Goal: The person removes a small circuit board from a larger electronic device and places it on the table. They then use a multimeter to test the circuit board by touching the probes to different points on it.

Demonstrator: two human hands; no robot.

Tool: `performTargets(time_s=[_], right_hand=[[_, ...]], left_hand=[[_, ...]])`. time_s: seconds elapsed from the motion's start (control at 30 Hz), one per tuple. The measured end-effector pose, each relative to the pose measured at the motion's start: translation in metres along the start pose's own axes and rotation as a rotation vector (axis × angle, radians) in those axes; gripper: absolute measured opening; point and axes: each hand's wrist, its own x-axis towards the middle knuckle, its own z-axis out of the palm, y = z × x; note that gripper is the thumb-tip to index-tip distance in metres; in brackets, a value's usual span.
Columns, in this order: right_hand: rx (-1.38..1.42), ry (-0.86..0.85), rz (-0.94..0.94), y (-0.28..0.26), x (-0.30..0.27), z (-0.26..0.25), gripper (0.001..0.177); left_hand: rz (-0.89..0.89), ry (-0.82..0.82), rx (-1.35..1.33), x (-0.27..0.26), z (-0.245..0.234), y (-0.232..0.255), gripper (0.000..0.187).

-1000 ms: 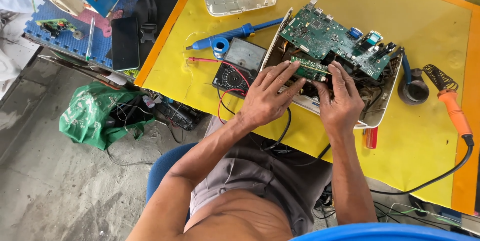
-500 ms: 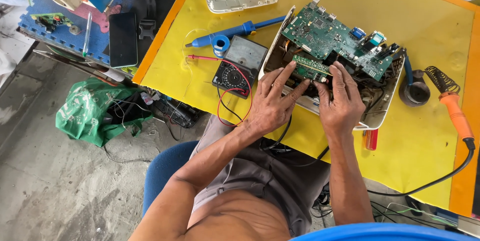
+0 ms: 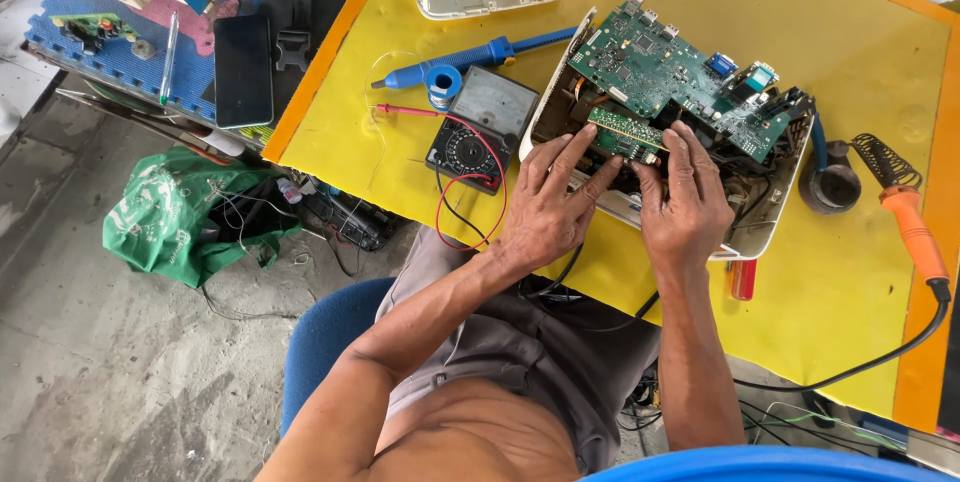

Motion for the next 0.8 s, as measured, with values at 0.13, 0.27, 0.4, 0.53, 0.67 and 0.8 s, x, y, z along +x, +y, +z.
performTargets(time_s=[0.13, 0.27, 0.4, 0.53, 0.67, 0.8], right_hand=[[-0.026, -0.003, -0.012, 0.002, -0.002, 0.001, 0.039], [-0.028, 0.005, -0.035, 0.007, -0.005, 0.003, 0.039], [0.056, -0.091, 0.037, -0.013, 0.006, -0.01, 0.047], [0.046, -0.067, -0.011, -0.005, -0.001, -0.003, 0.044], [0.054, -0.056, -0.022, 0.002, -0.006, 0.001, 0.05], [0.046, -0.053, -0.032, 0.002, -0.005, 0.001, 0.048]], left_hand=[[-0.024, -0.005, -0.008, 0.003, -0.005, 0.005, 0.049], [-0.029, 0.053, -0.245, 0.014, -0.03, 0.039, 0.033], [-0.041, -0.169, -1.092, 0.056, -0.1, 0.089, 0.026], [-0.008, -0.354, -1.314, 0.051, -0.106, 0.112, 0.042], [-0.021, -0.388, -1.289, 0.047, -0.105, 0.115, 0.045], [-0.033, -0.445, -1.266, 0.042, -0.103, 0.116, 0.048]])
